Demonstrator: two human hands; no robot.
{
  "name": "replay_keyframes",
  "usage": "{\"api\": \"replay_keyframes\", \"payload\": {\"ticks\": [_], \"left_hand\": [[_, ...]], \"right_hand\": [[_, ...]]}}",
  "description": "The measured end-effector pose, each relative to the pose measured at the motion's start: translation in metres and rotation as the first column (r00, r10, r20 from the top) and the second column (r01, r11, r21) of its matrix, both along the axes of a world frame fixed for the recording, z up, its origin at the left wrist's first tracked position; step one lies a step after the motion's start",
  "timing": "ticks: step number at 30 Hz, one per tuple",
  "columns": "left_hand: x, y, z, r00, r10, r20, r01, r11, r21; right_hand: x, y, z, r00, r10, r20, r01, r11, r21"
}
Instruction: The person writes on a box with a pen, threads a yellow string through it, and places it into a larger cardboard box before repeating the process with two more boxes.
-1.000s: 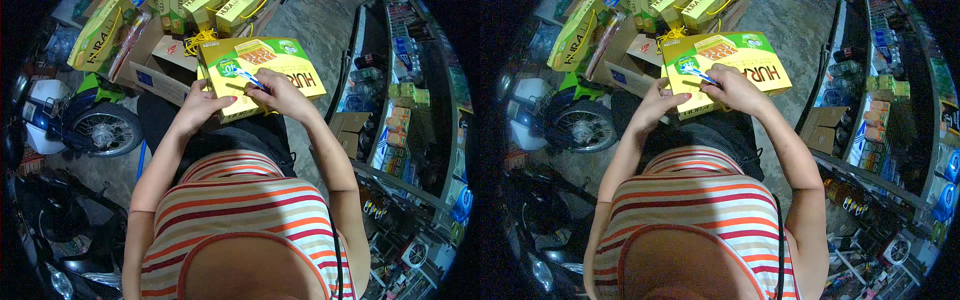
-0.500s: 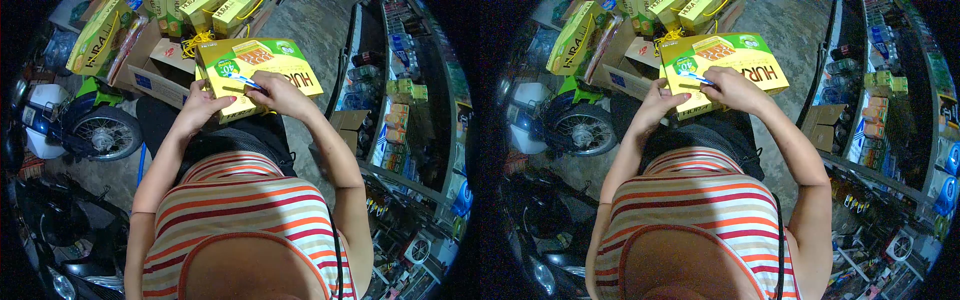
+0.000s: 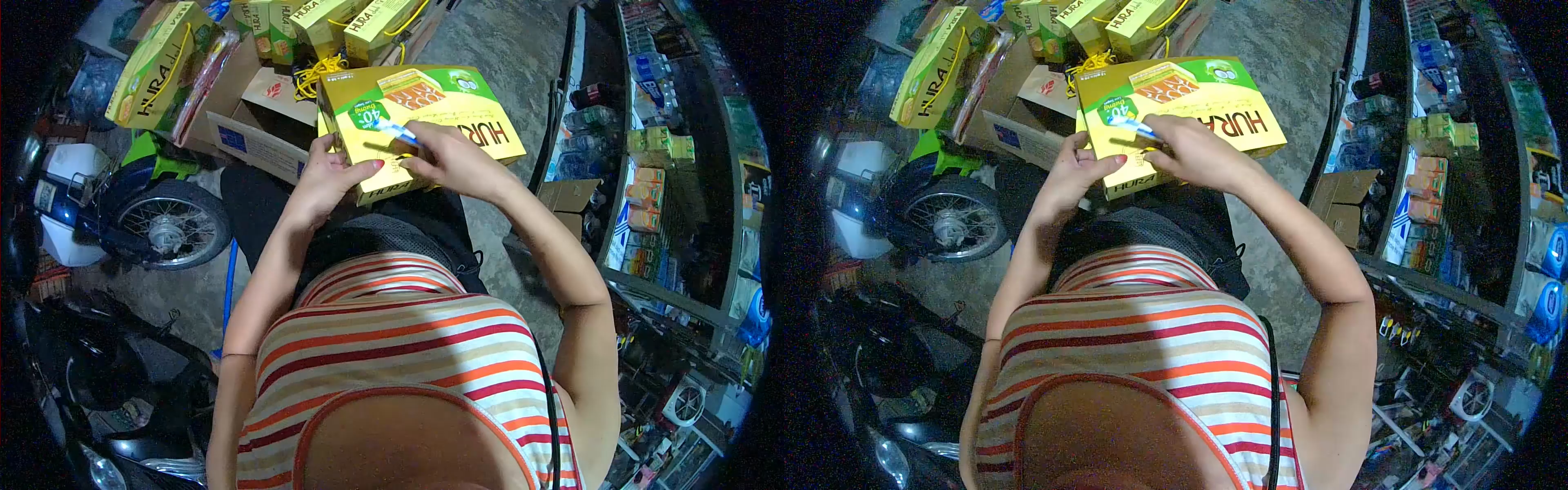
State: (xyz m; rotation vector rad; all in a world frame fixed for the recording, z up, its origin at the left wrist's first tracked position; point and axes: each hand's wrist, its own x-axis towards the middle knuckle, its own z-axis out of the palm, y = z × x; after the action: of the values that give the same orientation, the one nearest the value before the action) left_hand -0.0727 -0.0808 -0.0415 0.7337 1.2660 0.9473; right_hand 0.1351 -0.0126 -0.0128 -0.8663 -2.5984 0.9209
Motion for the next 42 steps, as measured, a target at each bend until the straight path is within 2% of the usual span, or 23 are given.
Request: {"api": "replay_keyframes", "payload": {"ticks": [2, 4, 9, 13, 15, 19, 21, 25, 27, 30, 34, 42], "left_hand": [[0.002, -0.003, 0.000, 1.000, 0.008, 0.028, -0.008, 1.000, -0.006], [0.004, -0.004, -0.001, 0.997, 0.071, 0.022, -0.071, 0.997, 0.027], [0.004, -0.004, -0.004, 0.997, 0.071, 0.041, -0.071, 0.997, 0.020], [0.003, -0.004, -0.004, 0.997, 0.064, 0.033, -0.065, 0.998, 0.020], [0.002, -0.004, -0.004, 0.998, 0.057, 0.026, -0.057, 0.998, 0.018], [0.001, -0.004, -0.009, 0.999, 0.040, 0.009, -0.040, 0.999, 0.008], [0.002, -0.005, -0.005, 0.999, 0.040, 0.013, -0.040, 0.999, 0.006], [-0.001, -0.002, -0.009, 0.997, 0.006, 0.076, -0.006, 1.000, 0.005], [-0.001, -0.001, -0.011, 0.997, 0.008, 0.078, -0.009, 1.000, 0.006], [-0.001, -0.002, -0.012, 0.996, 0.005, 0.089, -0.006, 1.000, 0.003], [0.001, -0.002, -0.010, 0.995, 0.012, 0.104, -0.014, 1.000, 0.020], [0.001, -0.003, -0.012, 0.994, 0.017, 0.110, -0.017, 1.000, 0.007]], "right_hand": [[0.002, 0.003, 0.004, 0.996, -0.068, 0.058, 0.078, 0.977, -0.200], [0.003, 0.005, 0.000, 0.999, -0.048, 0.015, 0.050, 0.986, -0.160], [0.002, 0.011, -0.010, 0.998, 0.002, -0.068, -0.006, 0.998, -0.055], [0.002, 0.010, -0.006, 0.999, -0.027, -0.043, 0.021, 0.990, -0.139], [0.004, 0.008, -0.004, 0.995, -0.097, 0.013, 0.097, 0.967, -0.235], [0.005, 0.011, 0.004, 0.984, -0.115, 0.136, 0.146, 0.957, -0.250], [0.005, 0.012, -0.001, 0.989, -0.143, 0.036, 0.144, 0.880, -0.452], [0.005, 0.015, -0.012, 0.984, -0.180, 0.002, 0.152, 0.829, -0.538], [0.006, 0.018, -0.014, 0.986, -0.153, -0.074, 0.069, 0.758, -0.649], [0.004, 0.021, -0.014, 0.986, -0.149, -0.075, 0.056, 0.715, -0.696], [0.001, 0.022, -0.008, 0.989, -0.142, -0.040, 0.074, 0.709, -0.701], [-0.002, 0.025, -0.017, 0.995, -0.076, 0.061, 0.097, 0.775, -0.624]]}}
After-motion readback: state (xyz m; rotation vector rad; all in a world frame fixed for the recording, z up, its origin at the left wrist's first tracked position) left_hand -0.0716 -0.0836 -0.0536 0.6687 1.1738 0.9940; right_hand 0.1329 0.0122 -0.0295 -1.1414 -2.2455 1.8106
